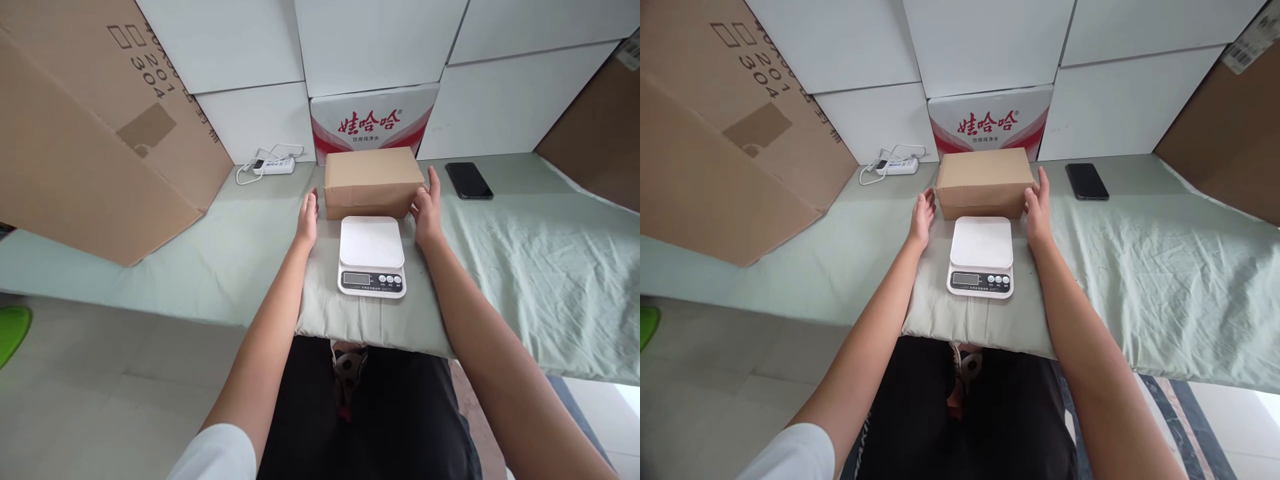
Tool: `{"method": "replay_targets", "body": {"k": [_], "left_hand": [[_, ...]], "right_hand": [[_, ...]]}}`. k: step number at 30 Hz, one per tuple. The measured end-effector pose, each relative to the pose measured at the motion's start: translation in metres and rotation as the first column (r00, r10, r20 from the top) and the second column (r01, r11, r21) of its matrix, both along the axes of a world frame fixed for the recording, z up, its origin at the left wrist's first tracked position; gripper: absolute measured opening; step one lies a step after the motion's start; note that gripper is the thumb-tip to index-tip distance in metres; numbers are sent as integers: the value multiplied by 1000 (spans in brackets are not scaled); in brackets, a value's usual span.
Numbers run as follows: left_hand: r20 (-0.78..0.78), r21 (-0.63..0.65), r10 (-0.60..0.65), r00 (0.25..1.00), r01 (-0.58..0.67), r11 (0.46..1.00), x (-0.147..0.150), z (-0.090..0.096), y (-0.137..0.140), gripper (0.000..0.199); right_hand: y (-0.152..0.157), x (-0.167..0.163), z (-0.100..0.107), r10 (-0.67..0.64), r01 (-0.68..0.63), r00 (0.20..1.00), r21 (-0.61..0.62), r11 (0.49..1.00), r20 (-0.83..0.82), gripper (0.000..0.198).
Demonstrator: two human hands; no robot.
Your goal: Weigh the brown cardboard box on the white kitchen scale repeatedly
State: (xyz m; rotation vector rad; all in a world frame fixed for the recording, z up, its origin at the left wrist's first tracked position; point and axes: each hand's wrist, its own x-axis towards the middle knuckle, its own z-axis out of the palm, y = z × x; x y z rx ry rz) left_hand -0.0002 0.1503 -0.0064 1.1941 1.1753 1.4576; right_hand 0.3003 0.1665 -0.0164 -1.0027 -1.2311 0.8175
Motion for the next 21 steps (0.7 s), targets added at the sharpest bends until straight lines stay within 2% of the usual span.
{"method": "replay_targets", "body": {"k": [5,10,13,16,18,21], "left_hand": [[8,-15,-98,995,99,995,5,-2,1,101],[2,73,-169,986,169,983,7,-3,1,101],[-4,166,-123,992,122,979,2,0,2,101],[7,273,-72,997,68,960,-1,6,-3,97],[9,325,-55,998,49,944,-3,12,-16,92],[2,353,-60,998,56,934,-6,19,-48,85]], "right_hand": [[11,4,-12,-15,14,995,17,1000,103,103],[19,3,-17,-36,23,989,92,995,145,108],[14,-2,-6,-40,14,986,159,987,162,104],[-3,-8,13,-70,17,978,259,966,196,101],[-22,-8,28,-94,17,966,303,953,241,100],[-63,-4,43,-91,-5,949,304,953,302,97]]}}
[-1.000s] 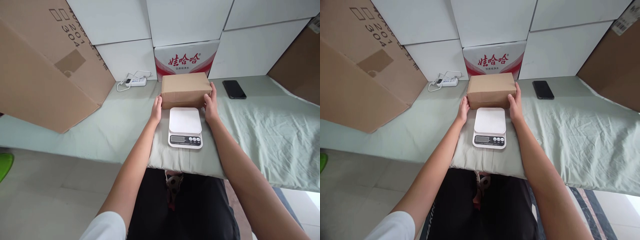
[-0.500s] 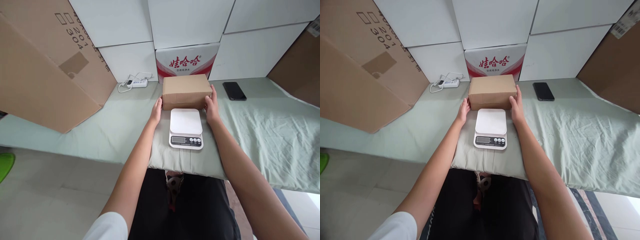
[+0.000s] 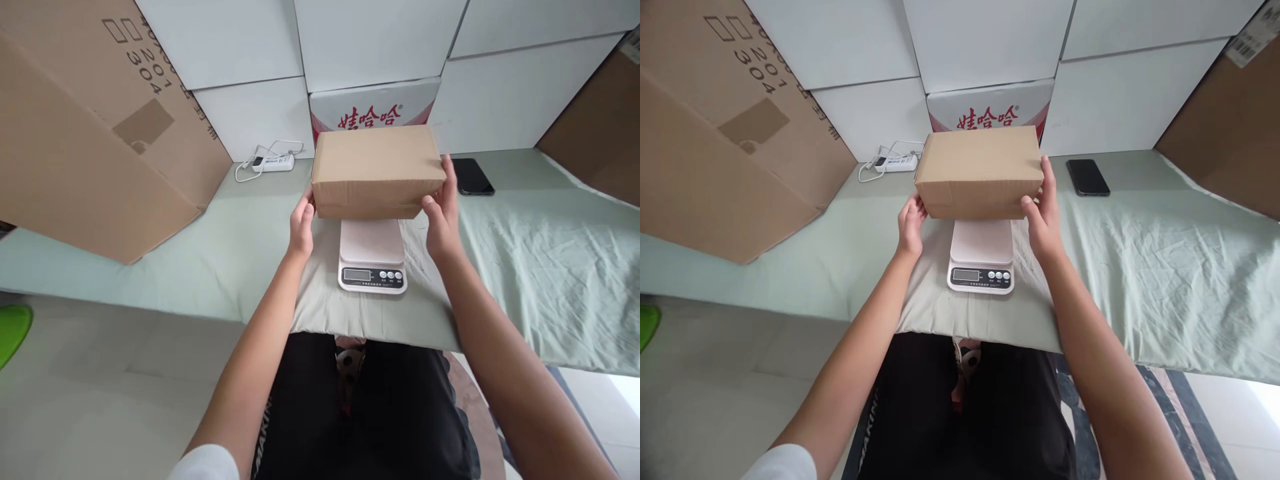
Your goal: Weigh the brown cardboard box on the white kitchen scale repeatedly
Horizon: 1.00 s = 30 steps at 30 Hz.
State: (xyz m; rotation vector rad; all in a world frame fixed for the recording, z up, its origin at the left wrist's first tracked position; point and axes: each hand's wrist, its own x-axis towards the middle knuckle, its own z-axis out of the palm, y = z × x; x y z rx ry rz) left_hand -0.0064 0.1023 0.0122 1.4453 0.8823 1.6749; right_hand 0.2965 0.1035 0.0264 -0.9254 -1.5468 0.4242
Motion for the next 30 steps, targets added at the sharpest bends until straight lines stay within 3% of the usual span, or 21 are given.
{"method": "replay_targets", "body": {"k": [4,8,13,22,30], "left_hand": [[-48,-3,-71,996,71,997,-5,-5,-52,86],[-39,-30,-99,994,98,995,-6,-19,-81,85],[-60,-59,-96,994,92,994,-6,-22,-83,92],[-98,-77,-114,989,107,991,-7,-20,-85,92],[-112,-42,-91,990,87,995,-6,-19,-85,91]], "right_hand": [[-51,9,0,-28,29,1000,12,1000,-13,95],[-73,13,-17,-93,95,995,79,992,-32,89],[-73,16,-30,-117,117,993,69,991,4,89],[-75,14,-23,-139,141,990,69,988,-22,70],[-72,17,-29,-172,173,985,63,983,-23,78]]}}
